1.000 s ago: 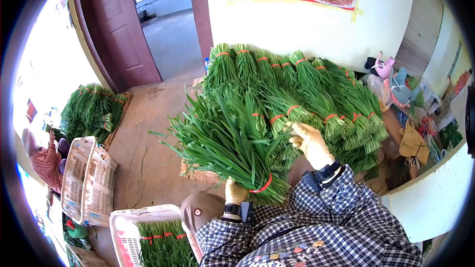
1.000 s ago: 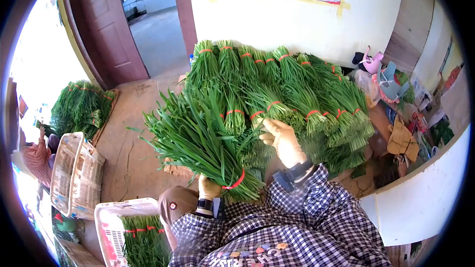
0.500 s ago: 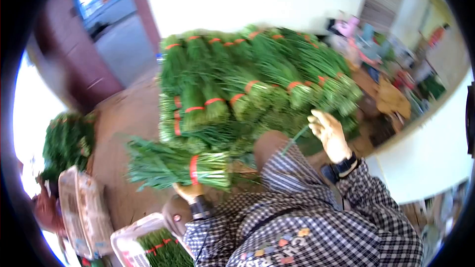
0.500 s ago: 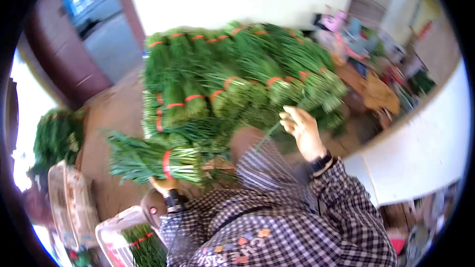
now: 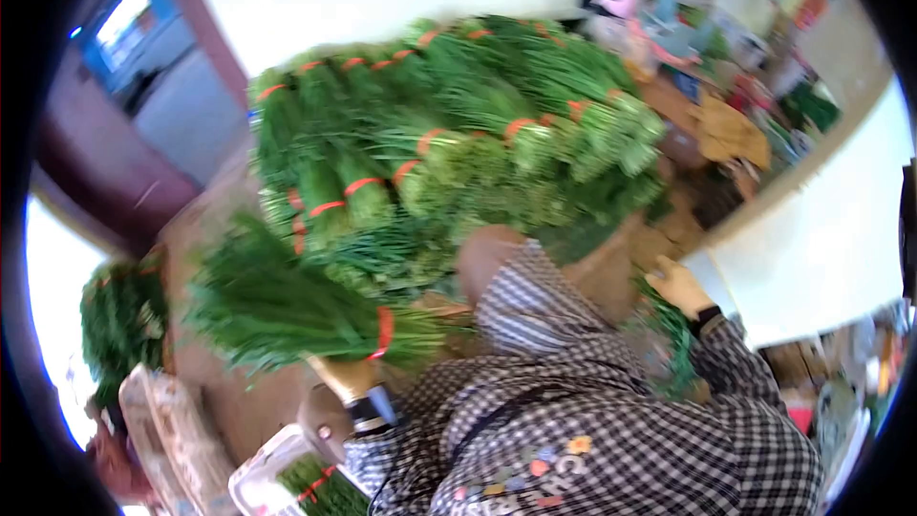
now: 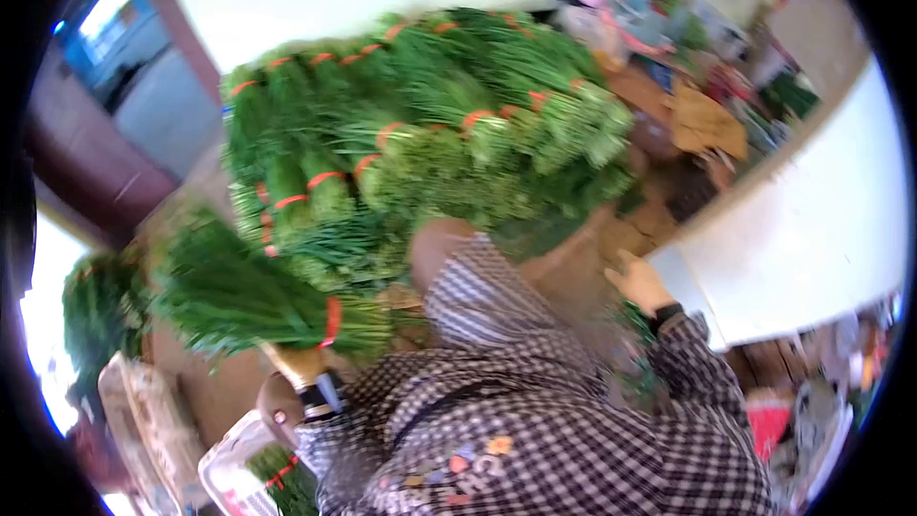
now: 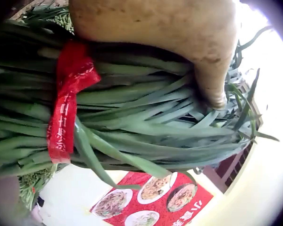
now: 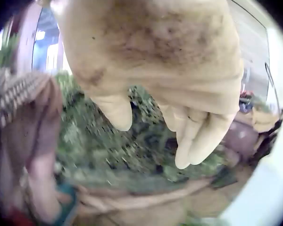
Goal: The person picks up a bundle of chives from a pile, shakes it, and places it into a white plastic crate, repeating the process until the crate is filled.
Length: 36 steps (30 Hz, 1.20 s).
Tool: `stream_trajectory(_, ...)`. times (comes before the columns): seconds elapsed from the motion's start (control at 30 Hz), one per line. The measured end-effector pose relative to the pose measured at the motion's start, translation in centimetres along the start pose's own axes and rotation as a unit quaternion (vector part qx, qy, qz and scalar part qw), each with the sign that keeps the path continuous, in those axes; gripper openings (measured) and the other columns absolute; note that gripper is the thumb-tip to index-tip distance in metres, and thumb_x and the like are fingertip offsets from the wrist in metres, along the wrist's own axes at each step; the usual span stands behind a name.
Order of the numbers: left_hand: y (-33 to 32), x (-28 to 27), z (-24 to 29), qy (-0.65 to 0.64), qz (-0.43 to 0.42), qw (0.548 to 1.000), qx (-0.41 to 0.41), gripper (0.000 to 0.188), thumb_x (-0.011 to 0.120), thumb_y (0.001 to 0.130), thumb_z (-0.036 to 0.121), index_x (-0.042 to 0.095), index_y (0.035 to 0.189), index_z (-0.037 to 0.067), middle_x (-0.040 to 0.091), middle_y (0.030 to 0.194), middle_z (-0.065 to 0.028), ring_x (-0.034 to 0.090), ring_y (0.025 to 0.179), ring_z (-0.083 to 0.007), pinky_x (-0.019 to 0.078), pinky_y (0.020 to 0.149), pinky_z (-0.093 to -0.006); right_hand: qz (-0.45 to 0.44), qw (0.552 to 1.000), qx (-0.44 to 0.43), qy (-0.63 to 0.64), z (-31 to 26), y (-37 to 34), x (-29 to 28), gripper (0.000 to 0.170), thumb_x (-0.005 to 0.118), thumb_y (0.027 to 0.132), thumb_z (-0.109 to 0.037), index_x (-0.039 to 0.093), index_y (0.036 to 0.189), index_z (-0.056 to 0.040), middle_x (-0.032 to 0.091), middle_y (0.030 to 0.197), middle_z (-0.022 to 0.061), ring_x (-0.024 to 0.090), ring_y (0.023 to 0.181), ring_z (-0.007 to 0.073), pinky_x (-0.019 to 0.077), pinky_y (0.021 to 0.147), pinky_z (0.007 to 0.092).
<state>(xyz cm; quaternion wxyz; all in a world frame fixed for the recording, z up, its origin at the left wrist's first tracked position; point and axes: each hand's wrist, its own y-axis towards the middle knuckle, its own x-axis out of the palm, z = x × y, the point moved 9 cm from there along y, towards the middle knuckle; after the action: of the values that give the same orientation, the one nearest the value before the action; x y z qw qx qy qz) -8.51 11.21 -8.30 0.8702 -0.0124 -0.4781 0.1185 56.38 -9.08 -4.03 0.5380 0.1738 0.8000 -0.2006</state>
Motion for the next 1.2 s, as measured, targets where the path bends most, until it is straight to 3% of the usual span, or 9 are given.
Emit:
stream_trajectory(0.33, -2.1, 2.3, -5.0, 0.208, -0.091, 0.974, -0.007, 0.056, 0.08, 0.091, 0.024, 0.056, 0.138, 0.005, 0.067, 0.126, -0.008, 0.065, 0.113, -0.0242, 0.054, 0.1, -0.0439, -0.253, 0.859, -0.359, 0.264, -42.8, -2.6, 3.3, 0.123, 0.081, 0.088, -0.042, -0.011, 0.165, -0.0148, 0.025, 0.165, 0.0308, 0.031, 0.151, 0.0435, 0.0293, 0.125, 0.0544)
stream_trajectory(0.43, -4.5, 6.5, -4.8, 0.234, -0.114, 0.965, -0.029, 0.052, 0.079, 0.087, 0.007, 0.057, 0.135, 0.007, 0.067, 0.121, -0.0042, 0.064, 0.111, -0.0196, 0.053, 0.099, -0.0386, -0.257, 0.814, -0.376, 0.359, -49.9, -2.8, 5.3, 0.084, 0.079, 0.092, -0.029, 0.033, 0.156, -0.0004, 0.052, 0.147, 0.0258, 0.055, 0.132, 0.035, 0.0467, 0.113, 0.0436)
stream_trajectory(0.53, -4.5, 6.0, -4.5, 0.078, -0.116, 0.99, -0.001, 0.051, 0.078, 0.088, 0.006, 0.058, 0.135, 0.007, 0.067, 0.122, -0.0035, 0.063, 0.112, -0.0193, 0.0514, 0.1, -0.0372, -0.186, 0.775, -0.491, 0.352, -48.9, 0.3, 7.9, 0.043, 0.068, 0.095, -0.001, 0.056, 0.136, 0.0022, 0.071, 0.117, 0.0123, 0.07, 0.096, 0.0195, 0.0564, 0.09, 0.0287)
stream_trajectory(0.63, -3.8, 4.4, -4.6, 0.118, -0.055, 0.991, 0.0, 0.051, 0.078, 0.089, 0.006, 0.058, 0.136, 0.006, 0.066, 0.124, -0.0034, 0.063, 0.112, -0.0195, 0.0508, 0.1, -0.0367, -0.313, 0.675, -0.214, 0.632, -47.3, 2.0, 9.8, 0.028, 0.066, 0.095, 0.0, 0.066, 0.123, 0.0026, 0.073, 0.11, 0.0092, 0.069, 0.09, 0.0156, 0.058, 0.082, 0.0309)
stream_trajectory(0.73, -3.5, 5.1, -4.4, 0.093, -0.054, 0.994, -0.016, 0.047, 0.078, 0.091, 0.009, 0.06, 0.134, 0.005, 0.067, 0.124, -0.0034, 0.063, 0.111, -0.0193, 0.0499, 0.099, -0.0363, -0.143, 0.826, -0.447, 0.311, -48.2, -0.4, 5.0, 0.022, 0.066, 0.097, -0.003, 0.069, 0.118, 0.0025, 0.074, 0.107, 0.0089, 0.069, 0.087, 0.015, 0.0562, 0.078, 0.0266)
stream_trajectory(0.83, -3.4, 5.3, -4.2, 0.105, -0.056, 0.993, -0.002, 0.045, 0.078, 0.091, 0.01, 0.061, 0.132, 0.005, 0.068, 0.122, -0.0031, 0.063, 0.11, -0.0194, 0.0498, 0.099, -0.0364, -0.239, 0.722, -0.358, 0.541, -48.7, 0.0, 6.2, 0.023, 0.067, 0.099, -0.014, 0.072, 0.114, 0.0017, 0.074, 0.101, 0.0056, 0.065, 0.081, 0.0114, 0.0519, 0.072, 0.024)
stream_trajectory(1.03, -3.3, 6.1, -4.1, 0.216, -0.113, 0.97, -0.023, 0.038, 0.078, 0.092, 0.011, 0.065, 0.127, 0.003, 0.07, 0.118, -0.0056, 0.064, 0.11, -0.0185, 0.0509, 0.097, -0.0351, -0.089, 0.801, -0.496, 0.323, -47.6, 0.5, 6.0, 0.027, 0.07, 0.095, -0.007, 0.071, 0.121, -0.0012, 0.074, 0.109, 0.0068, 0.072, 0.092, 0.0181, 0.0596, 0.079, 0.0271)
stream_trajectory(1.13, -4.5, 8.3, -2.8, 0.288, -0.141, 0.947, 0.0, 0.064, 0.085, 0.086, 0.009, 0.054, 0.141, 0.003, 0.063, 0.135, -0.0079, 0.061, 0.118, -0.0215, 0.0503, 0.101, -0.0353, -0.379, 0.686, -0.328, 0.528, -48.1, -0.6, 6.0, 0.037, 0.066, 0.094, 0.002, 0.061, 0.131, -0.0007, 0.07, 0.122, 0.0132, 0.072, 0.097, 0.021, 0.062, 0.076, 0.03)
stream_trajectory(1.2, -4.6, 9.3, -3.2, 0.344, -0.209, 0.914, 0.042, 0.098, 0.092, 0.075, 0.014, 0.037, 0.155, 0.003, 0.047, 0.151, -0.0138, 0.048, 0.135, -0.0292, 0.0398, 0.113, -0.0438, -0.3, 0.79, -0.328, 0.423, -46.1, 1.0, 6.2, 0.037, 0.064, 0.095, 0.002, 0.06, 0.132, -0.0006, 0.069, 0.123, 0.0139, 0.072, 0.098, 0.023, 0.0616, 0.077, 0.031)
